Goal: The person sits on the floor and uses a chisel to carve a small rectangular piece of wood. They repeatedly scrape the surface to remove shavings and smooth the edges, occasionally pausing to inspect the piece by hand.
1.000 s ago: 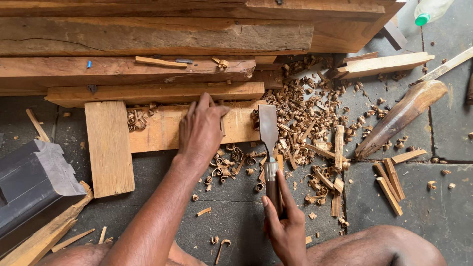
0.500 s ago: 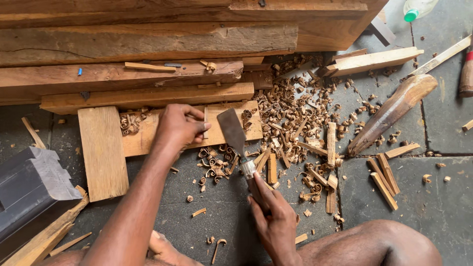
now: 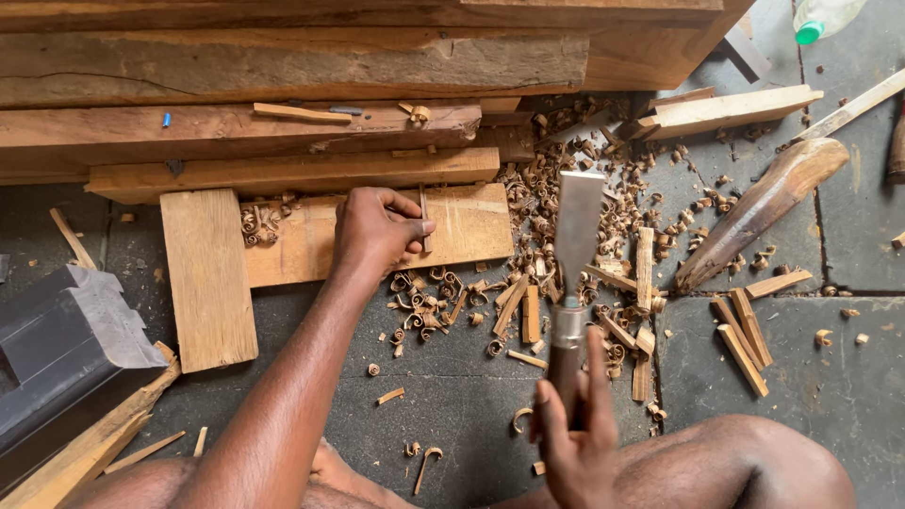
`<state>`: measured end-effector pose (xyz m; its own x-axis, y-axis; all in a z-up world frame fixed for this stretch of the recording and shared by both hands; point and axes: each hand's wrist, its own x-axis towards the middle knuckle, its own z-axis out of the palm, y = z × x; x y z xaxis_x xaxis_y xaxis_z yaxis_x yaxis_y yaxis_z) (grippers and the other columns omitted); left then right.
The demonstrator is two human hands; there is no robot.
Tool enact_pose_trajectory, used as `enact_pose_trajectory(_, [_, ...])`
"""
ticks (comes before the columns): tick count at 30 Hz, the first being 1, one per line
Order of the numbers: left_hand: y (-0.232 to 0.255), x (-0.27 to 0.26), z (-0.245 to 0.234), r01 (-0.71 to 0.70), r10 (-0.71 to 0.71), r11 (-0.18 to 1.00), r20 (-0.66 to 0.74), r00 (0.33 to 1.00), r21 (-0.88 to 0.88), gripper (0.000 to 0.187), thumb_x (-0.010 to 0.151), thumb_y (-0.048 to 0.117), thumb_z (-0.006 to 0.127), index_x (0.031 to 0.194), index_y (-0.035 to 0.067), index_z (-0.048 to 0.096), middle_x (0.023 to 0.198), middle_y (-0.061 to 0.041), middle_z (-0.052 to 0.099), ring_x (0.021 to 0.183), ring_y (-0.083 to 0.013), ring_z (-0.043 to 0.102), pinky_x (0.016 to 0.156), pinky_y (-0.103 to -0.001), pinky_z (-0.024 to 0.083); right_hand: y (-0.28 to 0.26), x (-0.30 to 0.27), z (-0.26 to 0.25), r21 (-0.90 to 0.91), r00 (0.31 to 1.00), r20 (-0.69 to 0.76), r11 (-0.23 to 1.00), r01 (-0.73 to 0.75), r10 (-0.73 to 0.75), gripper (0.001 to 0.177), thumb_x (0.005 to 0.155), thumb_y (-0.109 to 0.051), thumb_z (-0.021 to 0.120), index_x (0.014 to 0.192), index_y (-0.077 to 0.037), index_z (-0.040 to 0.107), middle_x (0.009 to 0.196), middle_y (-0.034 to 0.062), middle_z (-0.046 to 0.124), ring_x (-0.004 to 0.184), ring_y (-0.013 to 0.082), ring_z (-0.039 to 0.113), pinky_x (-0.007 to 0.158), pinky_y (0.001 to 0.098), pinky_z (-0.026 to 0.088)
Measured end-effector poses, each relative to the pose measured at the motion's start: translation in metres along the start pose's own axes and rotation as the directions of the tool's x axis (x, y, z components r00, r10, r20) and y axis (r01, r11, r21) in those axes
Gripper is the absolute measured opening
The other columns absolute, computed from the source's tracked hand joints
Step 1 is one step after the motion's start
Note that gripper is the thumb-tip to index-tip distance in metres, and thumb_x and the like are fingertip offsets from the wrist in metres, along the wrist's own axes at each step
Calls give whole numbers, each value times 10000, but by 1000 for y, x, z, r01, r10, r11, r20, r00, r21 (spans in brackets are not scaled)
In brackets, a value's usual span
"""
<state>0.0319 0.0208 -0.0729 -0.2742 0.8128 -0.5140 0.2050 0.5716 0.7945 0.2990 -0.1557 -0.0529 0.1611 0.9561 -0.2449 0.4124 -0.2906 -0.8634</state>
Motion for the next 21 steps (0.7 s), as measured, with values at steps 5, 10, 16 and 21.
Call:
enact_pose_trajectory(5, [-2,-1,2,-66,67,998,-15,998,19,150,833,90,811,948,41,729,731,-48,766,566,-59,707,470,-212,545,5,-12,18,165,959,83,952,256,-272,719,989,-132,549,1610,-133,187,851,135,678,554,145,667,445,294,579])
enact_pose_trajectory(10, [-2,-2,3,-63,75,987,-76,994,151,174,785,193,864,888,122,744,723,-3,777,565,-85,705,555,-302,529,-17,-12,12,2,947,271,983,-181,174,926,833,-83,584,1657,-278,209,1013,56,696,426,169,600,319,347,533])
enact_pose_trajectory(16, [-5,-7,0,-137,207,935,-187,960,327,285,698,356,940,763,163,741,750,6,759,663,-152,707,640,-428,530,-31,-16,23,-201,922,327,968,-148,209,858,912,-200,652,1659,-312,246,533,89,654,382,158,580,366,353,492])
enact_pose_trajectory(21, [-5,-5,-1,-160,245,914,-194,950,371,323,658,385,952,747,163,735,760,5,757,701,-159,715,638,-414,537,-38,-18,27,-173,911,388,982,-75,138,811,930,-222,634,1652,-284,271,593,35,707,400,143,613,396,341,540])
